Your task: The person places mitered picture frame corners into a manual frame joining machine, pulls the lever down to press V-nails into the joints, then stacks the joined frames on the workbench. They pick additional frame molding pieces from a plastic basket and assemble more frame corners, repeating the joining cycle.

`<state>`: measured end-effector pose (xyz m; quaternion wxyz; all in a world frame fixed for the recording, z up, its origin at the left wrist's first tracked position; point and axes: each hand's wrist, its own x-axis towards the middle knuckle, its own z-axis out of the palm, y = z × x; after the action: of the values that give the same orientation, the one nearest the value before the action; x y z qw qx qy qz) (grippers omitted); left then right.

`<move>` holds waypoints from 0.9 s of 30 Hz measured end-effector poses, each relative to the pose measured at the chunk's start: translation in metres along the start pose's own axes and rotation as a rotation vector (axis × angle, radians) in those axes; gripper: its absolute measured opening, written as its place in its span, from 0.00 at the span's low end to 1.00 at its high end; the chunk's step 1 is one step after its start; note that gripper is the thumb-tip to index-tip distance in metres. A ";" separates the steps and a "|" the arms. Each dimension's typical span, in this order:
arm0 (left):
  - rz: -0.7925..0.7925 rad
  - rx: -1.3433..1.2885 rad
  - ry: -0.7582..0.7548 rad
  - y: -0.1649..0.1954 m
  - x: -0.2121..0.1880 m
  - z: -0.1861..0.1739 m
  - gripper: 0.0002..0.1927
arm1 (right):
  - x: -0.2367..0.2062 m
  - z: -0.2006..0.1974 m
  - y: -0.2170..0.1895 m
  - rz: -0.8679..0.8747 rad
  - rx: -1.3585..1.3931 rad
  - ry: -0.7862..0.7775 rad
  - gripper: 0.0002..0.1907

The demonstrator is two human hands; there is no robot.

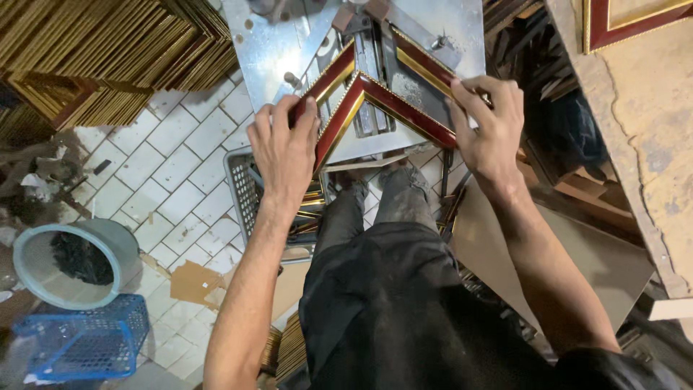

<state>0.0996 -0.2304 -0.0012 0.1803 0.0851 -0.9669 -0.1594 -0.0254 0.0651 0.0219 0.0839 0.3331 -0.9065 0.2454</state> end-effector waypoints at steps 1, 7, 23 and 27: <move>-0.022 -0.010 0.010 0.001 0.005 0.003 0.17 | 0.003 0.000 0.003 -0.028 -0.102 -0.049 0.14; -0.146 -0.108 0.012 0.001 0.037 0.034 0.17 | 0.036 0.030 0.008 -0.143 -0.169 -0.011 0.14; -0.107 -0.057 0.068 -0.001 0.038 0.046 0.14 | 0.054 0.057 0.006 -0.111 -0.100 0.015 0.13; -0.122 -0.034 0.063 -0.003 0.040 0.043 0.13 | 0.065 0.046 -0.008 -0.125 -0.101 -0.002 0.13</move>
<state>0.0469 -0.2301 -0.0273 0.2019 0.1455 -0.9510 -0.1837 -0.0694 -0.0003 0.0058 0.1148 0.3847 -0.8952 0.1933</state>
